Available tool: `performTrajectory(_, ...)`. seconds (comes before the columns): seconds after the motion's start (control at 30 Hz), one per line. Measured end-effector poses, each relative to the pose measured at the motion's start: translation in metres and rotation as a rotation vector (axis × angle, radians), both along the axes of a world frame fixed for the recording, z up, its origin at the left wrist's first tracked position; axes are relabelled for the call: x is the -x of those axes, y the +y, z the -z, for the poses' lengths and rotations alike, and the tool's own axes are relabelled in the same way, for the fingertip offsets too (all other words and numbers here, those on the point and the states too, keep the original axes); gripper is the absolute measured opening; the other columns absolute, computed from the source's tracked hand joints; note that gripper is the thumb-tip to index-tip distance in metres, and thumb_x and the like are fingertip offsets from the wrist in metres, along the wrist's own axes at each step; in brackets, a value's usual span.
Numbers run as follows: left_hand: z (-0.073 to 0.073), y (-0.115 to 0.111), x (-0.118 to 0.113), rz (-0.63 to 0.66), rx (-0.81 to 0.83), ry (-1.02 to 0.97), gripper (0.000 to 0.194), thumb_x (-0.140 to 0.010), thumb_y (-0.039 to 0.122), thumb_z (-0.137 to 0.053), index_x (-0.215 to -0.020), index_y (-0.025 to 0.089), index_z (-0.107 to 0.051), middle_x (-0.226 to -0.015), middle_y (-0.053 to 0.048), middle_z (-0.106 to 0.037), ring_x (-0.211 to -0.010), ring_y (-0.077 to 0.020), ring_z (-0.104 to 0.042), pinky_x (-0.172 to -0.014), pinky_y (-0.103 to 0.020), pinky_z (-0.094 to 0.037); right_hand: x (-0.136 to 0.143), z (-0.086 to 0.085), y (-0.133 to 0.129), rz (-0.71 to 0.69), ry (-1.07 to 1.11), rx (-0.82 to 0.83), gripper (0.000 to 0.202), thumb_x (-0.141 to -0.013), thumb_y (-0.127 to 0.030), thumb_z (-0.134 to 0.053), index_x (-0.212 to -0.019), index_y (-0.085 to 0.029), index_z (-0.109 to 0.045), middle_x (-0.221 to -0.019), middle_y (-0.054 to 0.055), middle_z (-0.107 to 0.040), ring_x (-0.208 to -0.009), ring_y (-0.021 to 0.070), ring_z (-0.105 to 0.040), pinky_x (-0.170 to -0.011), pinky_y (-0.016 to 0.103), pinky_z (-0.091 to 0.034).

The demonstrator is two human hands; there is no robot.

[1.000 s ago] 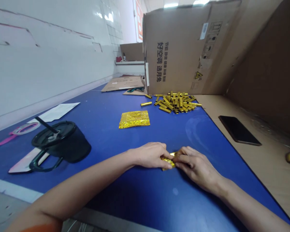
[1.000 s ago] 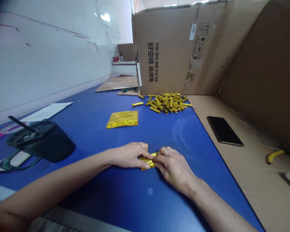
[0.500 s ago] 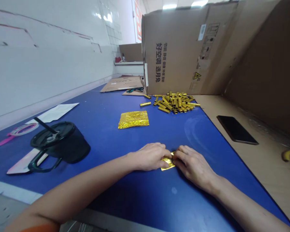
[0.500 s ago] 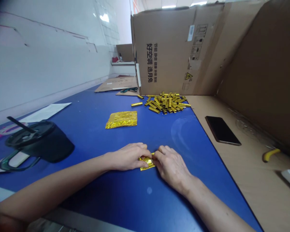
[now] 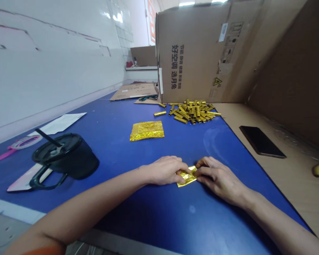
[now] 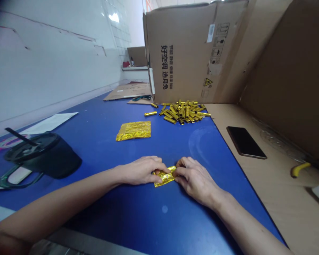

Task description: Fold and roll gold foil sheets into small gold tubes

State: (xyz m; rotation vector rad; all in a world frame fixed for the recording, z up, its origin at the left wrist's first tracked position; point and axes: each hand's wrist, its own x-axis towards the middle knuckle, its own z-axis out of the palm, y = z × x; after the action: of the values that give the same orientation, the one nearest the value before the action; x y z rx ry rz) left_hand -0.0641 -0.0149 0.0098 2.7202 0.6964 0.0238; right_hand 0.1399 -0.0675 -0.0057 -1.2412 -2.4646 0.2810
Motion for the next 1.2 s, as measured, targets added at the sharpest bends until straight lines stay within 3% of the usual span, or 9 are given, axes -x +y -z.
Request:
performTrajectory(0.2, -0.003, -0.004, -0.001, 0.022, -0.014, -0.003, 0.029, -0.086, 0.035, -0.035, -0.103, 0.026, -0.056, -0.079, -0.002, -0.054, -0.080, -0.0160, -0.050, -0.071, -0.025, -0.035, 0.004, -0.001, -0.001, 0.026, -0.022, 0.003, 0.018, -0.084, -0.021, -0.039, -0.076, -0.020, -0.055, -0.076, 0.004, -0.054, -0.072, 0.0160, -0.047, -0.065, 0.030, -0.039)
performTrajectory(0.33, -0.006, -0.011, -0.004, 0.014, -0.042, 0.037, 0.029, -0.079, 0.046, -0.044, -0.085, 0.023, -0.060, -0.073, -0.002, -0.052, -0.075, -0.0174, -0.050, -0.066, -0.026, -0.035, 0.006, -0.004, -0.001, 0.041, -0.049, 0.039, 0.021, -0.085, -0.023, -0.037, -0.072, -0.019, -0.054, -0.071, 0.003, -0.054, -0.069, 0.0151, -0.048, -0.063, 0.028, -0.038)
performTrajectory(0.5, -0.010, -0.013, -0.007, 0.020, 0.017, 0.047, 0.021, -0.085, 0.025, -0.038, -0.077, 0.018, -0.056, -0.071, -0.001, -0.054, -0.076, -0.0145, -0.051, -0.070, -0.024, -0.035, 0.006, -0.004, 0.000, 0.073, 0.027, 0.117, 0.014, -0.081, -0.019, -0.042, -0.076, -0.020, -0.055, -0.073, 0.002, -0.057, -0.071, 0.0148, -0.051, -0.062, 0.026, -0.039)
performTrajectory(0.7, -0.012, -0.012, -0.005, 0.055, 0.065, 0.043, 0.017, -0.082, 0.014, -0.038, -0.079, 0.018, -0.054, -0.070, 0.000, -0.053, -0.074, -0.0134, -0.051, -0.066, -0.022, -0.035, 0.007, -0.004, 0.001, 0.118, 0.106, 0.196, 0.014, -0.080, -0.019, -0.042, -0.073, -0.020, -0.054, -0.073, 0.001, -0.058, -0.070, 0.0147, -0.052, -0.063, 0.026, -0.039)
performTrajectory(0.93, -0.008, -0.017, -0.004, -0.008, 0.029, 0.048, 0.017, -0.082, 0.018, -0.039, -0.085, 0.020, -0.055, -0.071, -0.001, -0.050, -0.067, -0.0130, -0.050, -0.059, -0.021, -0.033, 0.010, -0.006, 0.004, 0.222, 0.144, 0.309, 0.010, -0.075, -0.020, -0.044, -0.071, -0.021, -0.053, -0.065, -0.002, -0.059, -0.060, 0.0127, -0.051, -0.056, 0.024, -0.037)
performTrajectory(1.2, -0.007, -0.017, -0.002, -0.020, 0.039, 0.021, 0.014, -0.080, 0.019, -0.042, -0.085, 0.021, -0.055, -0.073, -0.001, -0.046, -0.069, -0.0133, -0.050, -0.062, -0.022, -0.035, 0.015, -0.008, 0.008, 0.258, 0.059, 0.319, 0.008, -0.072, -0.021, -0.047, -0.072, -0.022, -0.054, -0.065, -0.002, -0.060, -0.060, 0.0133, -0.053, -0.055, 0.024, -0.035)
